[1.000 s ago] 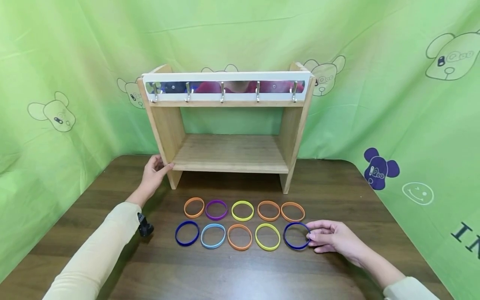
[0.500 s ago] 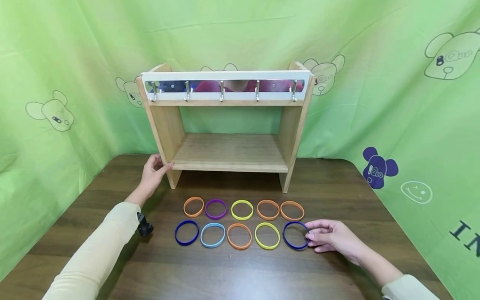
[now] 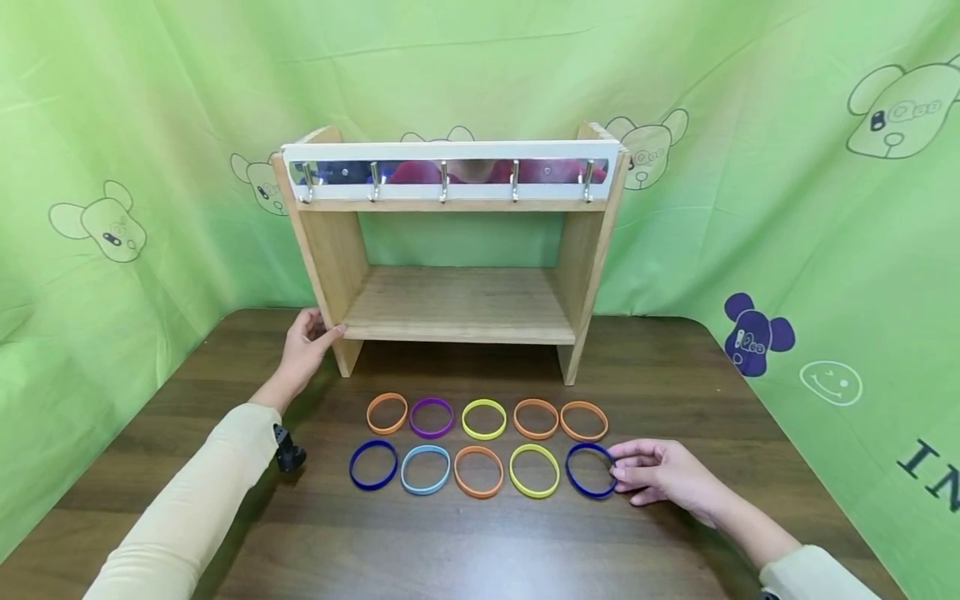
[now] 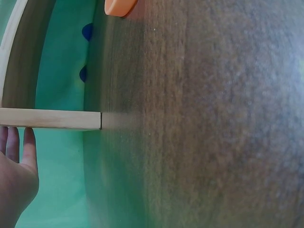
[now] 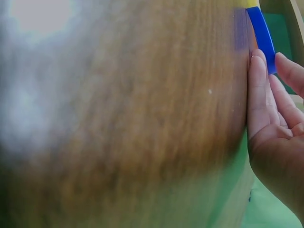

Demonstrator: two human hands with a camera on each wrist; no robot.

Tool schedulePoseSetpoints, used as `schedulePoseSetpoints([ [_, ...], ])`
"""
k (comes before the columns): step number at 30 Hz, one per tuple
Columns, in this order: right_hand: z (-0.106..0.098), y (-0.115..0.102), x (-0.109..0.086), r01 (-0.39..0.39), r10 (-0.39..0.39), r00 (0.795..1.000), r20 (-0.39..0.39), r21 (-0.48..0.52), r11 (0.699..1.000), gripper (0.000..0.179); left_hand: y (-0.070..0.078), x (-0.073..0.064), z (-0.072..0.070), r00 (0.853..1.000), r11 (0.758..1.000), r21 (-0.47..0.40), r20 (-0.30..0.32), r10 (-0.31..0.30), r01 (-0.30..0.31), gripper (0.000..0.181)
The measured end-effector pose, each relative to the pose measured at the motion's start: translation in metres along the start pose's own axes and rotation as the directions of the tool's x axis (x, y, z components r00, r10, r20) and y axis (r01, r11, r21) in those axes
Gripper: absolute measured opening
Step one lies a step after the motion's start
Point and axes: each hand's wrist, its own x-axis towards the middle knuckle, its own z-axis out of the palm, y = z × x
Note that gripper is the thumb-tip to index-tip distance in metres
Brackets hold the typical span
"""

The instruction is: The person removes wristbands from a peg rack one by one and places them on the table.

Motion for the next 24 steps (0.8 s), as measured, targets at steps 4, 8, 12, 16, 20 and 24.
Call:
schedulePoseSetpoints([
  [4,-0.0011,0.0007,0.0006,0.012,-0.011,1.000,0.006,-0.018,1.000,0.025,0.0005,0.0005,0.0003,1.000,1.000,-0.001,0.006,-0.002,0.002,0.035],
  [8,-0.0027,0.0009,0.0007,0.013,-0.013,1.000,0.000,-0.035,0.999,0.026,0.0011,0.0011,0.0007,1.000,1.000,0.008,0.008,-0.006,0.006,0.036],
  [12,-0.0033,0.0009,0.0004,0.014,-0.014,1.000,-0.004,-0.041,0.999,0.027,0.0015,0.0009,0.0003,1.000,1.000,0.010,0.007,-0.011,0.011,0.036],
  [16,-0.0034,0.0013,0.0000,0.019,-0.019,1.000,-0.004,-0.050,0.999,0.029,0.0021,0.0003,0.0003,1.000,1.000,-0.001,0.006,-0.018,0.018,0.037],
  [20,-0.0031,0.0014,-0.0004,0.024,-0.024,1.000,-0.004,-0.055,0.998,0.033,0.0026,0.0000,0.0008,1.000,1.000,0.003,0.001,-0.018,0.018,0.037],
  [24,-0.0027,0.0014,-0.0013,0.025,-0.026,1.000,-0.007,-0.050,0.998,0.032,0.0042,-0.0011,0.0007,1.000,0.999,0.027,-0.005,-0.024,0.024,0.037],
])
